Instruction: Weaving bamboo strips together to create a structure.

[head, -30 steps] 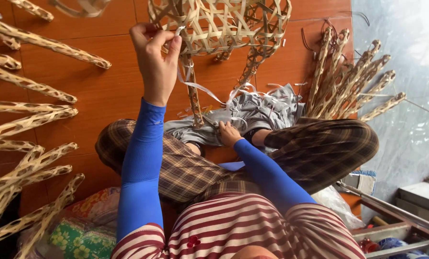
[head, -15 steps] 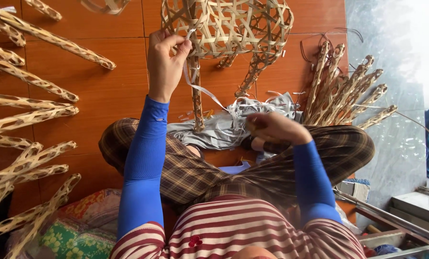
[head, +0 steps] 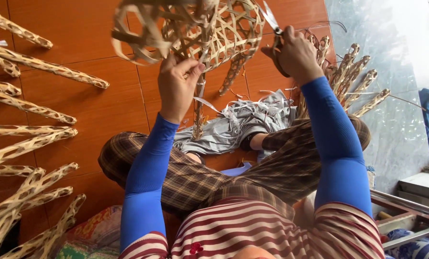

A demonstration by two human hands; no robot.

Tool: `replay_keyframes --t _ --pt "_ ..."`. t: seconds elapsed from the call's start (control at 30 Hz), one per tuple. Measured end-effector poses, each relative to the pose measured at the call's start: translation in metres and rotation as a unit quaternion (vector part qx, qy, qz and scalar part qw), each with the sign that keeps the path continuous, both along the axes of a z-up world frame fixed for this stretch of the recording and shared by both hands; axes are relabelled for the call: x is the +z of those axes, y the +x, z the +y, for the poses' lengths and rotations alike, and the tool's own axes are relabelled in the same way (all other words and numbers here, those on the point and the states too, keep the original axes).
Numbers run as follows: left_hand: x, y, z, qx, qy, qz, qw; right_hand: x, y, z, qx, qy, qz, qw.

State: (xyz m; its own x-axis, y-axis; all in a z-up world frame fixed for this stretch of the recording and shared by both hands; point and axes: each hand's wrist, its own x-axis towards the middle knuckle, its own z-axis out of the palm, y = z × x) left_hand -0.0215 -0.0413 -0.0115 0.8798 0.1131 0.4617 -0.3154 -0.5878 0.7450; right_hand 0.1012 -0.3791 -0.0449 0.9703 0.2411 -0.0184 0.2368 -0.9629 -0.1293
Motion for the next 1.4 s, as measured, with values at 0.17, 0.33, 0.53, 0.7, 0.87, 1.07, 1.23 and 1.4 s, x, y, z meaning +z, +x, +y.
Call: replay_keyframes --t 0.17,0.33,0.53,0.7,0.87,1.07,1.23,1.4 --pt "0.005 -0.012 -0.029 0.013 0.02 0.048 0.999 -0.016 0.028 0.035 0.028 -0.016 0.004 0.999" --pt "0.0 -0.017 -0.043 0.031 0.062 -0.051 0.996 -0.081 0.085 0.032 0.03 -0.055 -0.038 0.997" --pt "-0.013 -0.015 -0.052 0.028 0.098 -0.075 0.992 -0.058 0.093 0.032 0.051 -0.129 -0.006 0.99" --pt "-0.032 -0.013 -0.06 0.019 0.109 -0.052 0.992 -0.109 0.129 -0.002 0.072 -0.121 -0.004 0.99" --pt "-0.017 -0.014 -0.065 0.049 0.14 -0.088 0.985 -0.16 0.149 -0.024 0.155 -0.042 -0.076 0.984" --pt "-0.012 -0.013 -0.069 0.047 0.123 -0.102 0.986 -0.065 0.089 -0.044 0.175 0.077 -0.063 0.98" --pt "-0.022 -0.008 -0.067 0.03 0.1 -0.091 0.99 -0.071 0.07 -0.063 0.151 -0.093 -0.037 0.984" --pt "-0.018 0.002 -0.043 0.03 0.06 -0.083 0.994 -0.058 0.017 -0.048 0.088 -0.136 -0.045 0.986"
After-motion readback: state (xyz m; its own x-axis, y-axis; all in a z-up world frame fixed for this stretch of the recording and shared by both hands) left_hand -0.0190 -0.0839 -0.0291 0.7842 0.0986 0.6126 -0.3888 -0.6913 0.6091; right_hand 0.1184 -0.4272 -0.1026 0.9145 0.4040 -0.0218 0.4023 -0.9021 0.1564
